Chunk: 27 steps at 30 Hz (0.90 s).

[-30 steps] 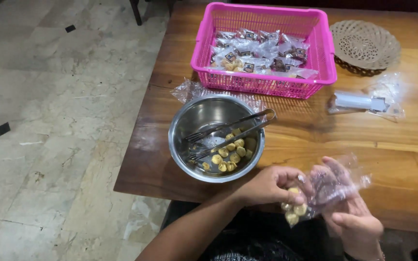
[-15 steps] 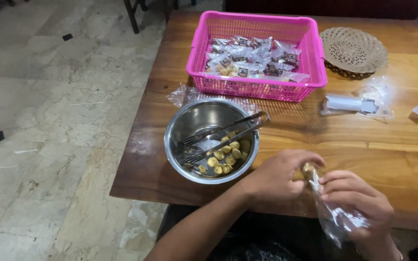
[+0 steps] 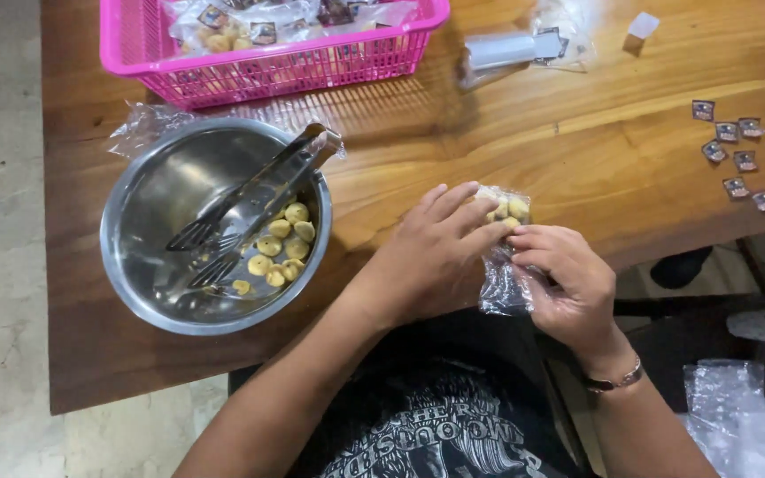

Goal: Packing small round yellow snacks from a metal bowl into small plastic bags using tongs and then sealing the bags.

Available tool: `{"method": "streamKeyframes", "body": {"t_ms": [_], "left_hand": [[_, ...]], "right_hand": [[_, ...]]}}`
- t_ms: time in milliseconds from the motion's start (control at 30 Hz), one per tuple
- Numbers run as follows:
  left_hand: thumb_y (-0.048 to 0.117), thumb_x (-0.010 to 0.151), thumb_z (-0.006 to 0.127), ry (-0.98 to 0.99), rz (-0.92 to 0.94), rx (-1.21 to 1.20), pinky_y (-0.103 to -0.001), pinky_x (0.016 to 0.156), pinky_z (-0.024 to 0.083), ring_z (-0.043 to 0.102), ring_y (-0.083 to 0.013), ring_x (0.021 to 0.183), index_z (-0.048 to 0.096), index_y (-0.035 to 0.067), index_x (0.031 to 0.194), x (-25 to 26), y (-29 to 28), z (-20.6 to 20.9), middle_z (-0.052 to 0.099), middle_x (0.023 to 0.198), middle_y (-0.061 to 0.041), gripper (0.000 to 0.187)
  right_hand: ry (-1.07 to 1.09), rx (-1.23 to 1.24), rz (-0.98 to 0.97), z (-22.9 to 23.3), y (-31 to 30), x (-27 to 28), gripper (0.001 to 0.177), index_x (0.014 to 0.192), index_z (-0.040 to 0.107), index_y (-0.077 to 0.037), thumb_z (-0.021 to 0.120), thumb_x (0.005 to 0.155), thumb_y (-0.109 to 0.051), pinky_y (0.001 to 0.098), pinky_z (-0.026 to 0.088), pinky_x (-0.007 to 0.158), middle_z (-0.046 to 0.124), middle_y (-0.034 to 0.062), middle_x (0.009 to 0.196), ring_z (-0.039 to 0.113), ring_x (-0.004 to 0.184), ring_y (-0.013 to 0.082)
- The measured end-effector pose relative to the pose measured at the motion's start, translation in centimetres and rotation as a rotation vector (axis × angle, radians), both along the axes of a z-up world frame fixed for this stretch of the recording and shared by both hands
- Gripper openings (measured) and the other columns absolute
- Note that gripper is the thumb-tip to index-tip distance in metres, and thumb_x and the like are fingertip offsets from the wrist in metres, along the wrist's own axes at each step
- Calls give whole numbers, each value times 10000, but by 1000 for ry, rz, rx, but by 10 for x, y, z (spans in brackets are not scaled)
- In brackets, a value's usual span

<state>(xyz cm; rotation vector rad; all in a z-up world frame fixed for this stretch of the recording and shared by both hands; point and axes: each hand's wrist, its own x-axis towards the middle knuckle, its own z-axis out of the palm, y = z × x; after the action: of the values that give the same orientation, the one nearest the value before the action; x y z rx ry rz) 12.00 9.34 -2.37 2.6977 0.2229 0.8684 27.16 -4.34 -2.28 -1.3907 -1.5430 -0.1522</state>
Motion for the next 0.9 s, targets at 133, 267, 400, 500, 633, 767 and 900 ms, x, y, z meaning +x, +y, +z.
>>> {"method": "streamKeyframes", "body": {"t_ms": [133,267,400,500,633,767,900], "left_hand": [[196,774,610,-91,-88,141,-502,1032,460,596,-330,1146,690,106,876,14,7,-18,643,1054,-83,157],[137,742,596,-105,-54,236,-461,908,502,604,-320,943,678,94,759,4,16,-25,618,941,-95,94],[165,852,566,27,11,119,-430,955,463,610,-271,1018,725,161,976,-19,28,-34,668,1110,-36,201],[135,889,653,155,53,30,-529,1142,369,561,-354,1314,638,150,1342,-44,12,-1,634,1380,-85,454],[178,817,727,228,-3,-9,-562,1211,269,468,-392,1421,547,71,1452,-70,-4,-17,606,1424,-139,669],[191,977,628,82,27,57,-540,1187,363,571,-402,1329,643,22,1325,-74,-23,-18,672,1298,-178,387],[53,1024,556,100,-30,39,-536,1139,431,620,-393,1229,687,-38,1228,-72,-28,-8,708,1226,-204,259]], "right_hand": [[-89,-43,26,-8,-3,4,62,852,727,19,732,899,-22,507,558,898,768,148,954,747,964,422],[-200,-180,84,-15,1,7,127,973,746,-70,621,968,-89,476,520,950,777,87,1096,724,1130,349],[-281,-249,165,-4,19,1,168,1043,713,-40,554,990,-41,487,503,950,753,135,1173,688,1188,366],[-343,-250,211,-6,26,-3,226,1082,718,-48,506,1003,-41,478,514,937,744,137,1191,688,1186,360],[-347,-216,254,-1,27,-8,288,1187,714,-32,512,982,-32,454,519,931,744,141,1212,691,1200,340],[-231,-212,335,9,25,-3,323,1187,721,-10,496,957,16,461,525,952,744,156,1236,697,1203,352],[113,-314,513,35,32,5,290,1225,646,43,449,1014,18,501,506,1186,666,245,1328,689,1267,374]]}}
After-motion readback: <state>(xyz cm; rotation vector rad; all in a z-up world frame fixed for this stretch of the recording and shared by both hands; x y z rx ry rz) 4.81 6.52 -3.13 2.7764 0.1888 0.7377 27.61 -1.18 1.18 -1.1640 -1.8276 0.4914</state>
